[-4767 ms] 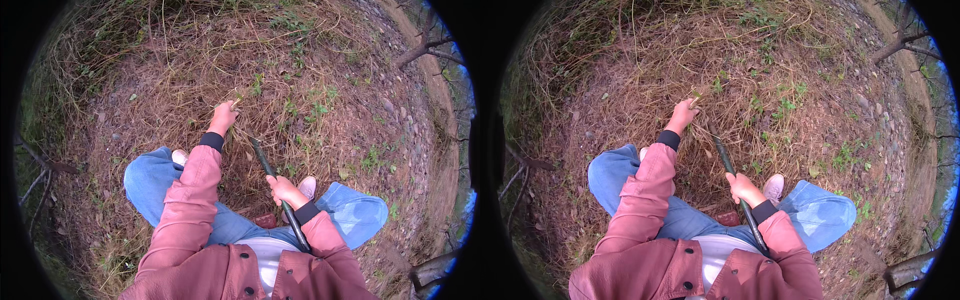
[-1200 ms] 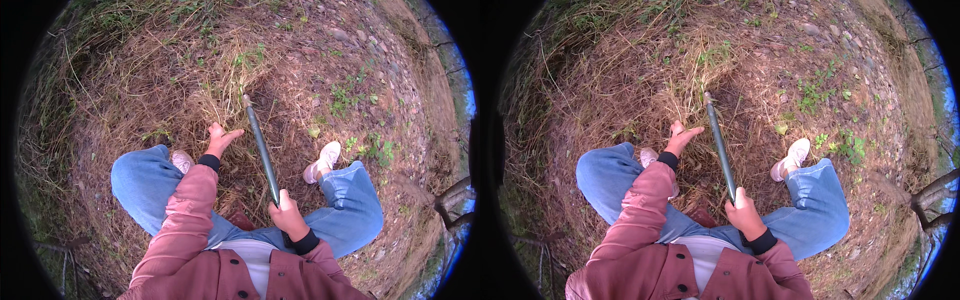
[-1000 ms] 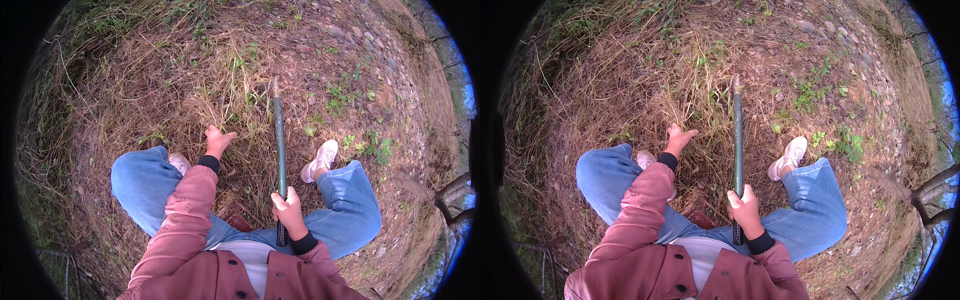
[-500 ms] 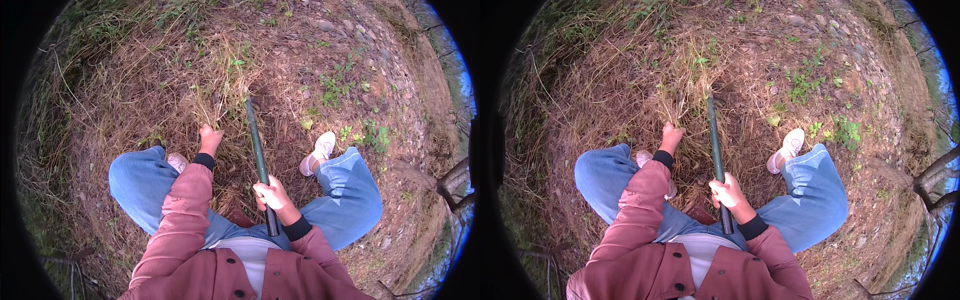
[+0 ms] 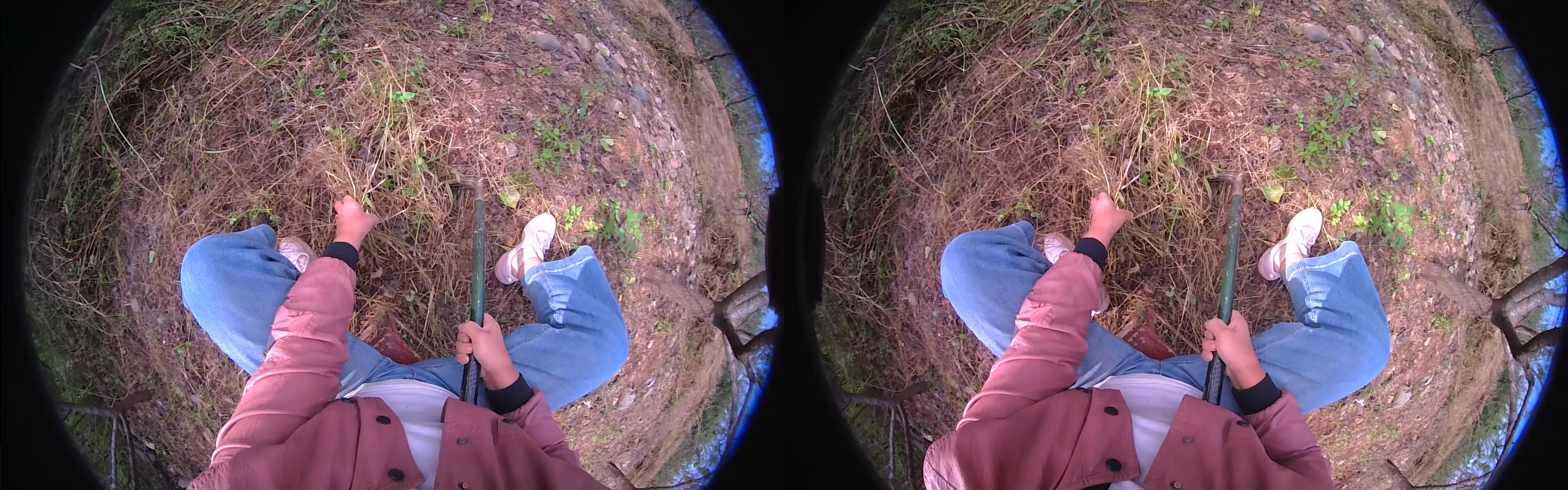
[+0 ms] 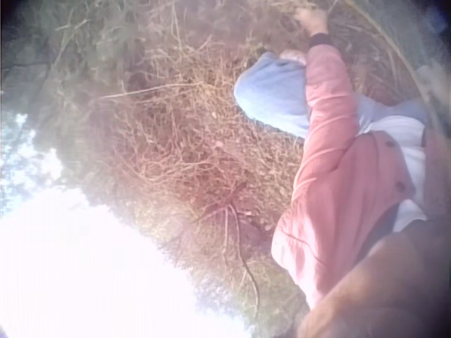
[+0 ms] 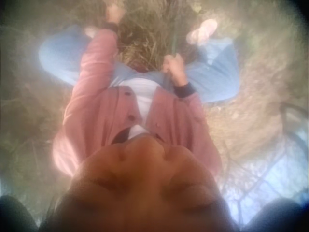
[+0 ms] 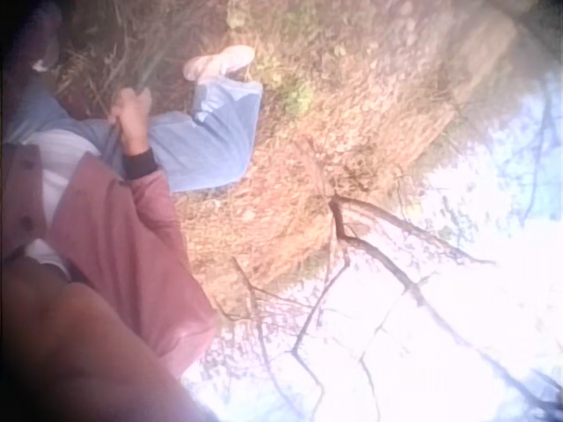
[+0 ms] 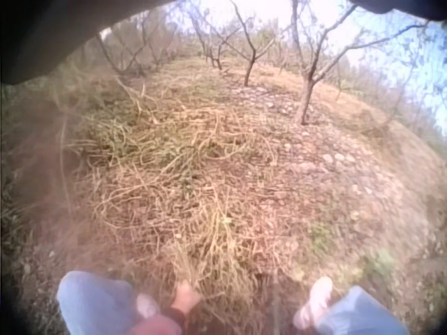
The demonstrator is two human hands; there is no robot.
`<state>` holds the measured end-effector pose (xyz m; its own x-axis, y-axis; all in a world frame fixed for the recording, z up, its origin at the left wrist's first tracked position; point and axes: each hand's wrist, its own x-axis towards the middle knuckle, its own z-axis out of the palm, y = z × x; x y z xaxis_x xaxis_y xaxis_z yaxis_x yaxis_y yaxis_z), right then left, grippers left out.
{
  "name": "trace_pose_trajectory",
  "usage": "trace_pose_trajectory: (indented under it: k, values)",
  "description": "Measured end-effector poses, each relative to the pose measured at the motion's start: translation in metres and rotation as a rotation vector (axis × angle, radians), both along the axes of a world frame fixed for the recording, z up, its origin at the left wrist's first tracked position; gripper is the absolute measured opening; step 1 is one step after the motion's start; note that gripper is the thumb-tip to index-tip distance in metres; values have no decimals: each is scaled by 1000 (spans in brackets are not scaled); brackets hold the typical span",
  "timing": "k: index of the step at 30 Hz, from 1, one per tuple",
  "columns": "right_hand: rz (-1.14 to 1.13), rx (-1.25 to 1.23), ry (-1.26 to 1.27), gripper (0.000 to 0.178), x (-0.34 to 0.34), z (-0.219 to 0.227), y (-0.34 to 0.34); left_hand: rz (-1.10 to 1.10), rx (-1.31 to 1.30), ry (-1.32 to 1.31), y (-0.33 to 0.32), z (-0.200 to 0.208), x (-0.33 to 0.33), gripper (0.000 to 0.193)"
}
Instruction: The person sits on the ground and uses a curved blade tool to cut and pull away dry grass and weeds. They repeatedly gather clumps of vegetation by hand and remove them from the area.
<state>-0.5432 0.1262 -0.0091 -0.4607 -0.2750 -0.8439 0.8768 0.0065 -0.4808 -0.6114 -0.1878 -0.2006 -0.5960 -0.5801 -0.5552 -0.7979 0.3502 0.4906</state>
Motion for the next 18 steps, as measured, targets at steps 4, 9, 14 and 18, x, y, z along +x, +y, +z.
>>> trace_pose_trajectory:
  k: [4,9,14,18]
  values:
    - [140,168,-90,12,5,18,8,-4,28,-31,5,10,-4,92]
    - [232,15,-153,14,5,26,14,8,15,-88,10,16,-8,83]
    - [497,206,21,14,6,20,13,30,3,-111,16,12,-12,106]
    - [633,249,221,17,5,16,15,75,36,-137,17,1,-13,121]
